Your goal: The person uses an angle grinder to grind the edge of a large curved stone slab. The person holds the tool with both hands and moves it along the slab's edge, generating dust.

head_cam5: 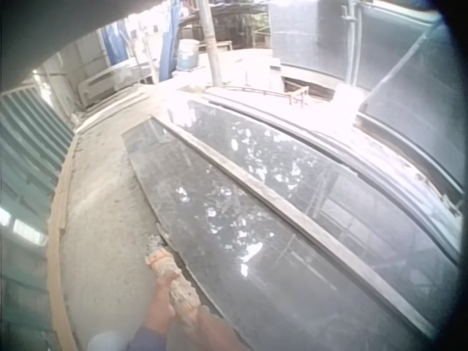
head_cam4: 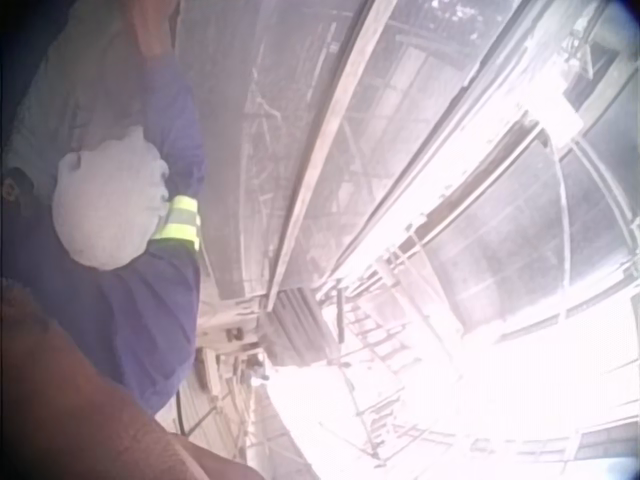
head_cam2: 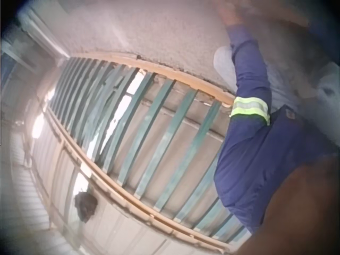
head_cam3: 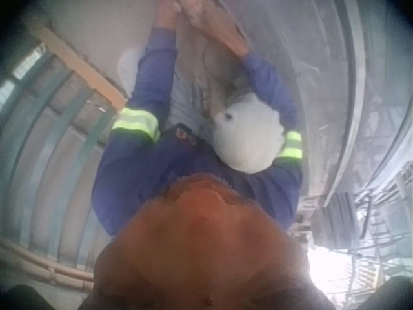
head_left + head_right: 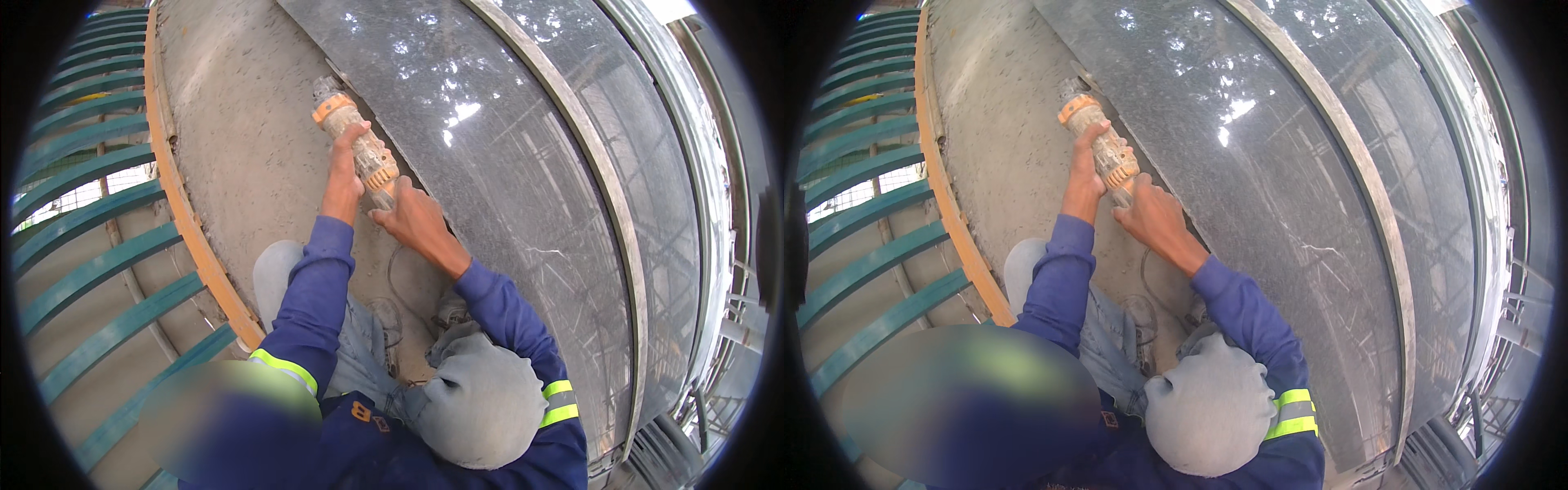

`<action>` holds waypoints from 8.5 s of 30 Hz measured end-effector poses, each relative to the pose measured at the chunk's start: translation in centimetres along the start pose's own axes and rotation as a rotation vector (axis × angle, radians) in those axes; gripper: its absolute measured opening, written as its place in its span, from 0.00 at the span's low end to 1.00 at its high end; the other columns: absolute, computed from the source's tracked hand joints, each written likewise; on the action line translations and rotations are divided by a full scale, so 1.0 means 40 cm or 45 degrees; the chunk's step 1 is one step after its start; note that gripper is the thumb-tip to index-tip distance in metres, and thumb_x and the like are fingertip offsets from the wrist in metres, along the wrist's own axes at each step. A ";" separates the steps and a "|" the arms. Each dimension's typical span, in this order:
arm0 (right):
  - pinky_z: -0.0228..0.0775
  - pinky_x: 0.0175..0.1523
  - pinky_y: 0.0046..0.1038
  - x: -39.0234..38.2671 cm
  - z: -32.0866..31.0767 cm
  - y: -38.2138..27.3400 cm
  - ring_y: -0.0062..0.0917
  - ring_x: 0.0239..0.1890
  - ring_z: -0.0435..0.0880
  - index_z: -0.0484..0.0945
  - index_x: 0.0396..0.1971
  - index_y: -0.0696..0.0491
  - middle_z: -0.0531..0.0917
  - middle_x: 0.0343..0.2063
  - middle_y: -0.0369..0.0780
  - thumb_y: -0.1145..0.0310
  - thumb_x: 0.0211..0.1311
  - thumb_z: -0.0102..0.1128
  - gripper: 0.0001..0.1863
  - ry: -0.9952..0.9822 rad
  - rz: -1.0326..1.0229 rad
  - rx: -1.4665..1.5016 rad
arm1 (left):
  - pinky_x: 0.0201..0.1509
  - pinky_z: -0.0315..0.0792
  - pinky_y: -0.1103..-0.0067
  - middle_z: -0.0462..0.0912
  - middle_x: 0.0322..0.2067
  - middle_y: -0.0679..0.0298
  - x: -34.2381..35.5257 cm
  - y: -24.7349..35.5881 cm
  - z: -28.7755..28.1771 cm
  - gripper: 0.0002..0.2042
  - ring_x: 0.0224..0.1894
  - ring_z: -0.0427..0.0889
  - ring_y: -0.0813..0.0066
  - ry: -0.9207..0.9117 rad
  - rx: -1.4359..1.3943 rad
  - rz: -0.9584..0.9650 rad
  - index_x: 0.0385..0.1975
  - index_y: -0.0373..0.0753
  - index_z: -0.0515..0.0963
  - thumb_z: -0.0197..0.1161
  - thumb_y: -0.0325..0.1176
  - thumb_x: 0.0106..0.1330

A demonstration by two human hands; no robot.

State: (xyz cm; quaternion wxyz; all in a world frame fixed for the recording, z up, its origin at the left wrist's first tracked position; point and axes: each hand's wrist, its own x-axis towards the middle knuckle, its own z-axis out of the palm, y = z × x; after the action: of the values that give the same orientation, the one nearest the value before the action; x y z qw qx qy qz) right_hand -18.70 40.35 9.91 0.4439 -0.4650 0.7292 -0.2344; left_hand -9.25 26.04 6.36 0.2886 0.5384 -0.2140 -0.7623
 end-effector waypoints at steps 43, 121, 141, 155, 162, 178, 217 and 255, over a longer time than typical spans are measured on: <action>0.78 0.40 0.48 -0.069 -0.009 0.040 0.55 0.35 0.88 0.69 0.42 0.63 0.85 0.30 0.60 0.54 0.53 0.77 0.32 0.022 0.087 -0.045 | 0.35 0.82 0.63 0.77 0.36 0.54 -0.041 -0.070 0.011 0.26 0.32 0.83 0.60 -0.038 -0.091 -0.022 0.51 0.38 0.70 0.73 0.41 0.57; 0.78 0.36 0.48 -0.088 -0.028 0.044 0.55 0.30 0.87 0.67 0.38 0.62 0.83 0.24 0.59 0.57 0.57 0.73 0.27 -0.036 0.048 0.093 | 0.40 0.84 0.64 0.80 0.34 0.55 -0.093 -0.040 0.047 0.20 0.33 0.84 0.63 0.058 -0.006 -0.030 0.48 0.39 0.72 0.70 0.37 0.60; 0.78 0.39 0.49 -0.088 -0.032 0.046 0.54 0.33 0.88 0.67 0.40 0.62 0.84 0.27 0.59 0.55 0.58 0.74 0.28 -0.067 0.076 0.100 | 0.40 0.83 0.63 0.80 0.34 0.54 -0.100 -0.039 0.060 0.21 0.34 0.84 0.59 0.082 0.005 -0.043 0.48 0.38 0.71 0.71 0.38 0.60; 0.79 0.40 0.47 -0.081 -0.034 0.048 0.53 0.34 0.88 0.67 0.39 0.61 0.84 0.25 0.59 0.58 0.57 0.74 0.27 -0.072 0.074 0.155 | 0.39 0.84 0.63 0.79 0.36 0.53 -0.078 -0.044 0.050 0.22 0.34 0.84 0.58 0.049 -0.014 -0.039 0.48 0.38 0.71 0.72 0.39 0.59; 0.79 0.39 0.47 -0.092 -0.035 0.056 0.52 0.33 0.88 0.67 0.40 0.62 0.84 0.25 0.59 0.56 0.57 0.74 0.28 -0.072 0.062 0.121 | 0.39 0.84 0.63 0.79 0.36 0.52 -0.104 -0.043 0.066 0.22 0.35 0.84 0.57 0.085 0.016 -0.019 0.49 0.37 0.71 0.70 0.40 0.61; 0.78 0.38 0.48 -0.091 -0.031 0.061 0.53 0.32 0.88 0.67 0.39 0.62 0.83 0.25 0.59 0.56 0.58 0.74 0.28 -0.041 0.048 0.133 | 0.41 0.83 0.63 0.79 0.36 0.53 -0.113 -0.041 0.082 0.22 0.35 0.84 0.58 0.127 0.035 -0.013 0.49 0.37 0.71 0.70 0.40 0.61; 0.78 0.36 0.48 -0.105 -0.052 0.063 0.54 0.30 0.87 0.66 0.38 0.61 0.83 0.23 0.58 0.58 0.57 0.74 0.27 -0.050 0.030 0.140 | 0.40 0.84 0.64 0.78 0.36 0.52 -0.128 -0.040 0.095 0.22 0.35 0.84 0.58 0.090 0.061 0.019 0.49 0.36 0.71 0.70 0.40 0.61; 0.79 0.38 0.49 -0.102 -0.082 0.038 0.54 0.34 0.88 0.67 0.41 0.61 0.85 0.26 0.57 0.58 0.57 0.74 0.27 -0.104 0.067 0.052 | 0.35 0.83 0.65 0.80 0.30 0.56 -0.117 -0.050 0.077 0.18 0.29 0.85 0.61 0.124 -0.084 -0.036 0.46 0.36 0.73 0.70 0.36 0.61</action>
State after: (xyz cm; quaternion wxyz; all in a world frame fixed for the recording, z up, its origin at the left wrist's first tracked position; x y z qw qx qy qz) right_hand -21.57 44.45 12.15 0.4888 -0.4457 0.7175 -0.2182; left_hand -11.41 30.71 9.35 0.3054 0.5681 -0.1667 -0.7458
